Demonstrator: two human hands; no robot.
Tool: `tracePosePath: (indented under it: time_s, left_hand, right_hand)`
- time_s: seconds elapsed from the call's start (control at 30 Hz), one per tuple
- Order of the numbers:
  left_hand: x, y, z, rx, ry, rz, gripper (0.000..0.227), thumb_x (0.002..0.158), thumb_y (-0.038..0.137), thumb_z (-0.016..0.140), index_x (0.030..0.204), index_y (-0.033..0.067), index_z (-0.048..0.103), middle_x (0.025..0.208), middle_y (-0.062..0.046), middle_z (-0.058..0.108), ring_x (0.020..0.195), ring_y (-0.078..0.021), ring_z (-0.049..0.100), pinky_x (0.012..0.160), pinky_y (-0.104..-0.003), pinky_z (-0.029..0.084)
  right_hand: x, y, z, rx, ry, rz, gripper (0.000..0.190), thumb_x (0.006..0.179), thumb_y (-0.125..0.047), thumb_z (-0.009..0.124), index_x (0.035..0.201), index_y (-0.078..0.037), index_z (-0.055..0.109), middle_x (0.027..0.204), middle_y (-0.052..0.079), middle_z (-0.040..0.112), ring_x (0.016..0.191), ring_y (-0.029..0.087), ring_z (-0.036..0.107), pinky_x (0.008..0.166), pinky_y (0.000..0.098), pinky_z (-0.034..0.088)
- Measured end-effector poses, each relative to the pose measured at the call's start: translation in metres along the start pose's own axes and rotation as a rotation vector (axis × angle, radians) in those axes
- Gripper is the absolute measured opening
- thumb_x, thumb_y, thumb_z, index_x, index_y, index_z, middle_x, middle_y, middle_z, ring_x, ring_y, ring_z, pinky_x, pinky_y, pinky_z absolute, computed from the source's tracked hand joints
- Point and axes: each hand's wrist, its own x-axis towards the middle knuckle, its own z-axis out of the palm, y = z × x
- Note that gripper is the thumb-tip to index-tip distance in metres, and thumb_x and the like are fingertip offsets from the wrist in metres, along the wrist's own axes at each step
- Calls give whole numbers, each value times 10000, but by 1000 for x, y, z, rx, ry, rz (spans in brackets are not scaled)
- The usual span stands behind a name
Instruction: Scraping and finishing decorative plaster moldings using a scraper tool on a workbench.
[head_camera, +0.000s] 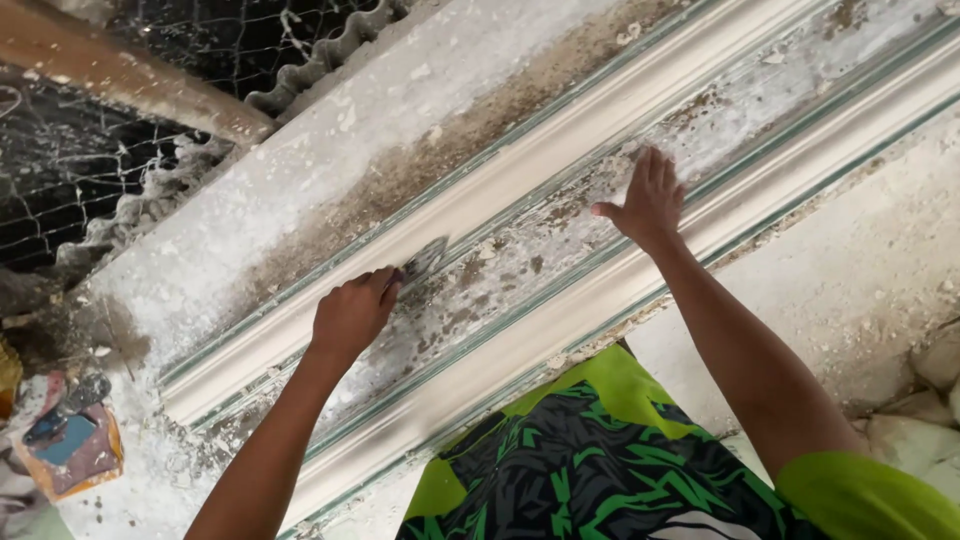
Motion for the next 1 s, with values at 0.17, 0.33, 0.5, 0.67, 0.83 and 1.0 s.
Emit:
tracePosePath:
  time_s: [0.17,0.33,0.5,0.67,0.83,1.0]
  left_hand:
    - [77,79,5,55,-14,68,256,1007,335,579,1096,126,695,913,-156,745,788,-393,713,662,-529,571]
    - [189,193,25,18,-61,123,306,1022,352,554,1026,76,687,892,-182,742,817,-394,718,685,-544,567]
    - [302,318,42,-23,60,204,246,937,306,629,955,82,728,941,-191,738,894,-384,728,730,-520,590]
    - [408,426,75,-99,126,228,188,940,255,630,978,89,709,982,-196,728,901,-382,729,725,-518,585]
    - [385,422,49,-126,47,235,212,984,304,601,1042,116,681,970,-161,738,872,-360,727,704,-510,584]
    - [281,318,20,203,-86,273,392,988,199,494,1366,150,585,1122,-111,747,728,-325,730,554,-493,589]
  right_hand:
    - [-3,1,0,8,7,-13,1353,749,-768,717,1642,-29,20,1725,229,42,1589,420,24,1226,665,81]
    - [-12,-4,-25,33,-27,-42,1294,778,-715,707,1627,-28,14,1706,219,53,1562,419,34,1197,671,91]
    - [6,54,-36,63,-62,-323,973,883,-508,697,1565,9,234,1610,263,331,1456,466,338,1111,696,275]
    - [89,159,-92,156,-52,-389,781,942,-468,639,1507,18,404,1381,311,558,1268,502,528,1115,620,392]
    - [161,238,-153,70,72,-409,737,1029,-498,589,1504,46,443,1532,313,484,1457,463,447,1277,595,294]
    - [197,262,-172,-16,-24,-266,1269,836,-808,603,1673,17,123,1688,322,58,1557,535,-29,1240,675,94]
